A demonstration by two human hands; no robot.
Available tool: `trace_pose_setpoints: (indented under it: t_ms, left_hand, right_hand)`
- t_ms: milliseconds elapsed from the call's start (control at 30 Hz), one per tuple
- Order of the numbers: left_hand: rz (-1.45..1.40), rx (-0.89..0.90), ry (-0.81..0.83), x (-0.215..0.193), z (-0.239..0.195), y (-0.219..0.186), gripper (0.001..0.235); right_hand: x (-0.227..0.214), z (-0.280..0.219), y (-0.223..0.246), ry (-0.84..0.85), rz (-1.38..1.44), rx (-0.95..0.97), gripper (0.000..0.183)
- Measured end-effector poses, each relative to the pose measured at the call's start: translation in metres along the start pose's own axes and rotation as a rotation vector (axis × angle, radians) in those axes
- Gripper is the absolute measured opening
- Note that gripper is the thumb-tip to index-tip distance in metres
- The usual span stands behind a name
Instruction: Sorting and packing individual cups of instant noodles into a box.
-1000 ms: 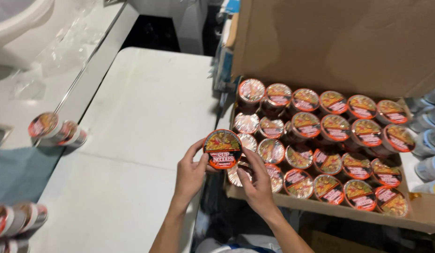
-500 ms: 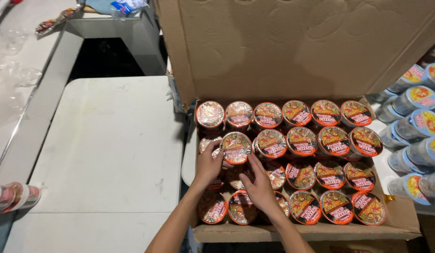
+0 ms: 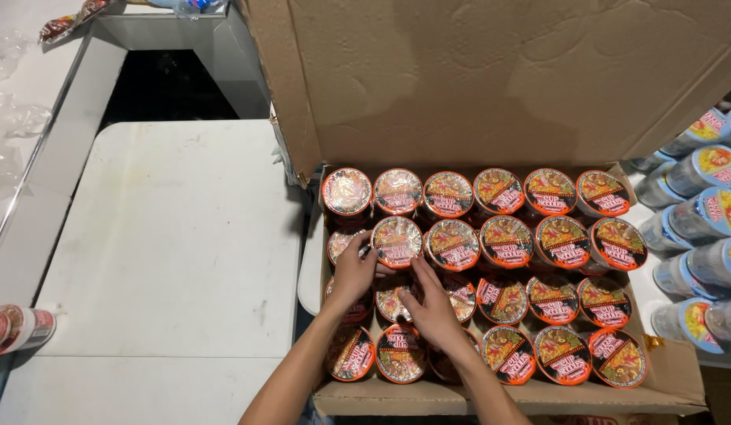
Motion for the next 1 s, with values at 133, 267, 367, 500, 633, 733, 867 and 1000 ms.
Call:
trace_pose_setpoints:
  t_ms: [133, 267, 367, 500, 633, 733, 867, 1000]
  left_hand:
    - [0.011, 0.024, 0.006, 0.003, 0.004, 0.003, 0.042]
    - [0.013, 0.035, 0.024, 0.004, 0.004, 0.003, 0.044]
    - [0.071, 0.031, 0.019, 0.001, 0.0, 0.002, 0.047]
    - [0.155, 0.047, -0.003, -0.01, -0.013, -0.002, 0.052]
    - [0.137, 0.064, -0.06, -0.03, -0.044, -0.019, 0.048]
    - [0.068, 0.006, -0.122, -0.052, -0.076, -0.034, 0.041]
    - [0.103, 0.065, -0.199, -0.086, -0.114, -0.013, 0.029]
    - [0.114, 0.085, -0.278, -0.113, -0.172, 0.017, 0.031]
  right_hand:
    - [0.003, 0.0, -0.005, 0.003, -0.017, -0.008, 0.072]
    - [0.0, -0.002, -0.005, -0.009, -0.034, -0.036, 0.073]
    - [0.001, -0.005, -0.003, 0.001, -0.047, -0.025, 0.074]
    - [0.003, -0.015, 0.003, 0.007, -0.025, -0.056, 0.073]
    - [0.01, -0.03, 0.019, 0.033, -0.12, -0.011, 0.068]
    - [0.021, -0.037, 0.031, 0.078, -0.134, -0.011, 0.06]
    - [0.039, -0.053, 0.057, 0.178, 0.053, 0.035, 0.055]
    - [0.07, -0.074, 0.06, 0.214, 0.084, -0.042, 0.044]
Point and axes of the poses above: each hand's wrist, its own z-axis towards the middle knuckle, its own x-axis out of the palm, y = z × x, the point moved 2 cm from there along z, towards the middle knuckle, and after that the axes turned 2 degrees about x, right-handed, at the moved point
